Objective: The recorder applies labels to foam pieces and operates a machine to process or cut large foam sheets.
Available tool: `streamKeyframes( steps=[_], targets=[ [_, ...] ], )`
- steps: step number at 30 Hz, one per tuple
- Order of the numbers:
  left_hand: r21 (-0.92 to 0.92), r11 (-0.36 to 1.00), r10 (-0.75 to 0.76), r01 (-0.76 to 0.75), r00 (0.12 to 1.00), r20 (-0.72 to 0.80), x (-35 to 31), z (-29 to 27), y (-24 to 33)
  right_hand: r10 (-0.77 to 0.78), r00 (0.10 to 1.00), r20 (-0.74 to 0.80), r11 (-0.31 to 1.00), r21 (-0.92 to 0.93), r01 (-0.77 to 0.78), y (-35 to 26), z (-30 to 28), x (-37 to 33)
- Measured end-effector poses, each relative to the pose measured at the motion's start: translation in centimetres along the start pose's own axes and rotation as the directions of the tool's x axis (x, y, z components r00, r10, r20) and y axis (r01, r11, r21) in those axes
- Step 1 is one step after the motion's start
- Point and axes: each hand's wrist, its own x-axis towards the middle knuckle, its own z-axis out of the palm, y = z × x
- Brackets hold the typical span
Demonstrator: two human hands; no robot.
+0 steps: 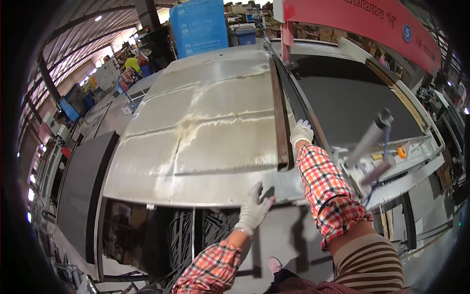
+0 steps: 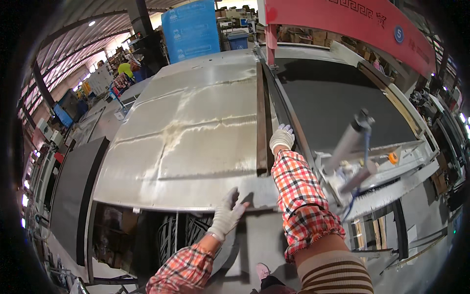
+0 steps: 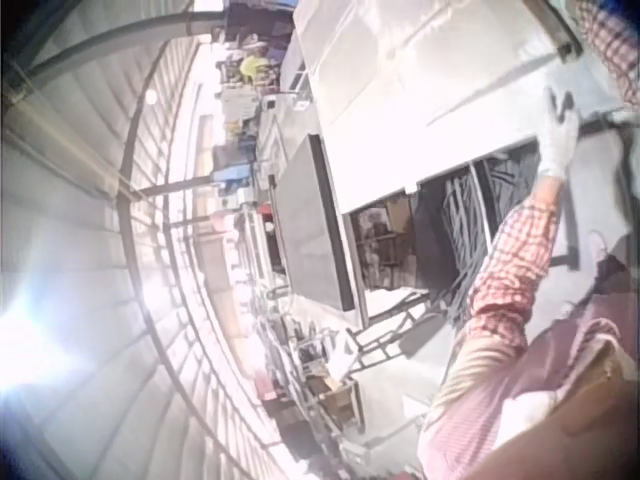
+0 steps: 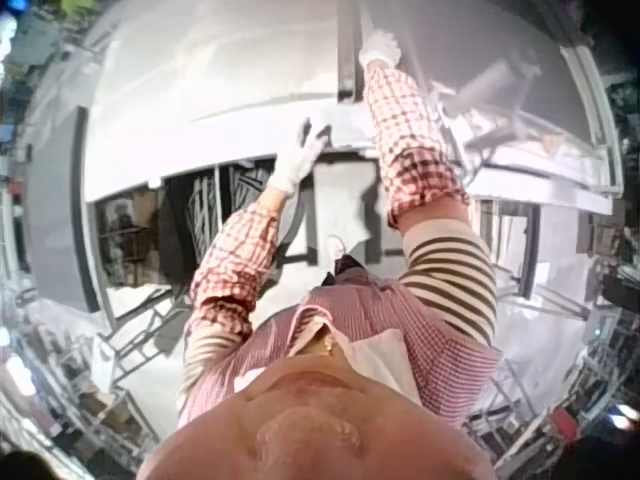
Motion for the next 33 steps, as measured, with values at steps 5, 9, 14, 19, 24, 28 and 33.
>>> streamKeyframes(
  steps=[5, 9, 14, 19, 24, 28, 33],
  targets=[
    [0.272, 0.957, 0.121, -0.105, 0.992, -0.044, 3.5, 6.8, 0.8, 0.255, 0.952, 0.171, 0.965, 0.019, -0.262, 2.3, -1.1, -1.6],
    [0.117, 0.989, -0.096, 0.094, 0.995, 0.012, -1.3, 8.7, -1.7, 0.083, 0.985, 0.15, 0.992, -0.11, -0.066, 3.2, -0.3, -9.4],
    [-0.477, 0.769, -0.306, 0.426, 0.9, 0.31, -14.0, 3.6, 0.5, 0.222, 0.848, 0.482, 0.966, 0.006, -0.257, 6.0, -5.6, -18.2],
    [-0.796, 0.302, -0.491, 0.524, 0.802, 0.341, -20.5, -4.8, 6.4, 0.087, 0.76, 0.644, 0.845, 0.356, -0.398, 13.7, -4.1, -21.6],
    [-0.765, 0.432, -0.321, 0.477, 0.875, 0.364, -19.3, -10.6, 10.9, -0.19, 0.826, 0.531, 0.981, 0.068, 0.182, 9.4, -10.2, -31.2],
    [-0.608, 0.696, -0.146, 0.381, 0.905, 0.4, -18.1, -7.7, 10.3, -0.678, 0.6, 0.423, 0.661, -0.004, 0.75, 10.0, -13.8, -53.6],
    [-0.112, 0.99, -0.066, 0.087, 0.982, 0.178, -17.6, 5.1, 2.3, -0.877, 0.399, 0.267, 0.475, 0.362, 0.802, 18.1, -14.4, -60.6]
  ],
)
